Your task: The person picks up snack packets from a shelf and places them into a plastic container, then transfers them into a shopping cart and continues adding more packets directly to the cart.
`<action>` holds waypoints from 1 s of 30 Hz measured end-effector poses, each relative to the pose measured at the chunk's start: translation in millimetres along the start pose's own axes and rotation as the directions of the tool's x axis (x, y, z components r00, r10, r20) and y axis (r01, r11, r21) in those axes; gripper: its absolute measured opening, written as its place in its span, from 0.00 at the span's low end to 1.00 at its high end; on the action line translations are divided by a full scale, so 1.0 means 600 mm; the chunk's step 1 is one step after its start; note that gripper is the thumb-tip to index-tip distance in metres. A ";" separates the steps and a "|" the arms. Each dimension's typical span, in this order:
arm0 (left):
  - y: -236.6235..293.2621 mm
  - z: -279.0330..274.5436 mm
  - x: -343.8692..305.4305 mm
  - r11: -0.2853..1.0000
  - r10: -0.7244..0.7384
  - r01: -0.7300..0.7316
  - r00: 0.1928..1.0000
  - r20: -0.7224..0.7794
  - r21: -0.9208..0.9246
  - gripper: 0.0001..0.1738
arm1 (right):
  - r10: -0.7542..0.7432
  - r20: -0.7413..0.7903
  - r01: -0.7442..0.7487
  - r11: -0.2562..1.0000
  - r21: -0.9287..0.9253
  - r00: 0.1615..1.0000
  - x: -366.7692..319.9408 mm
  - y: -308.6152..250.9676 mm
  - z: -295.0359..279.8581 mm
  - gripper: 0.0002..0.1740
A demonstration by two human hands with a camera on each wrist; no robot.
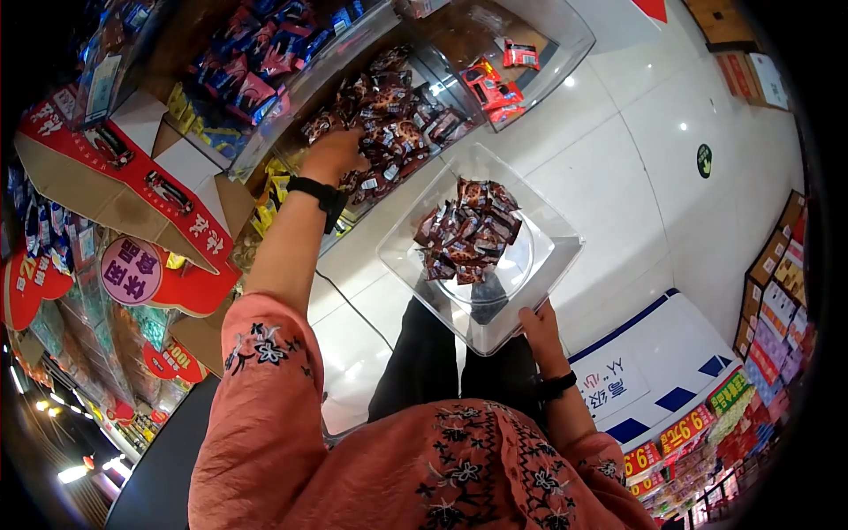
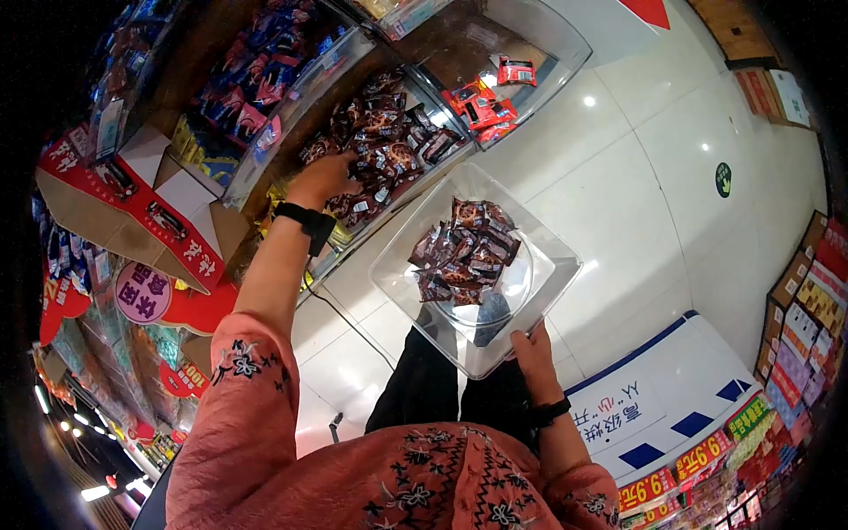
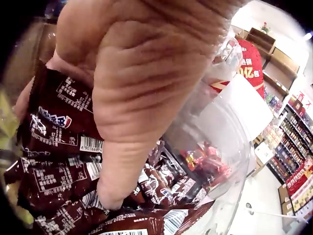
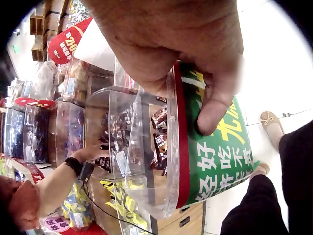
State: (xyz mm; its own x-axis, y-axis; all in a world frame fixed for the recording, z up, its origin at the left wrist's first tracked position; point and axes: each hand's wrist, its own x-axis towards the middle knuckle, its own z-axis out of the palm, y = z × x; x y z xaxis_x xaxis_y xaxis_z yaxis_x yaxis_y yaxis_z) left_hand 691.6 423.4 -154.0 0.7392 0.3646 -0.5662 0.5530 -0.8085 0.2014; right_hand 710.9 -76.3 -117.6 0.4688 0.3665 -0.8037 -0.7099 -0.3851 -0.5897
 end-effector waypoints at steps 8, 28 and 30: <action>-0.045 -0.024 -0.014 0.974 -0.034 0.009 0.994 -0.107 -0.227 0.20 | -0.043 0.043 0.044 0.999 -0.014 0.998 0.003 0.022 -0.013 0.31; 0.178 0.030 -0.152 0.690 0.016 -0.095 0.993 -0.117 -0.718 0.44 | 0.000 0.001 0.000 1.000 -0.007 1.000 0.001 0.005 0.007 0.26; 0.123 -0.008 -0.090 0.763 -0.130 -0.136 0.925 -0.356 -0.632 0.50 | -0.002 0.018 0.002 1.000 -0.003 1.000 0.004 0.011 0.005 0.25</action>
State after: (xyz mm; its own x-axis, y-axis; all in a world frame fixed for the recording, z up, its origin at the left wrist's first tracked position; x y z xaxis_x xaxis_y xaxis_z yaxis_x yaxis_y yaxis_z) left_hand 694.1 346.0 -104.7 0.7488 0.6074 -0.2652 0.5644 -0.3745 0.7357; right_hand 705.8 -75.0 -123.3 0.4605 0.3826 -0.8010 -0.7073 -0.3871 -0.5915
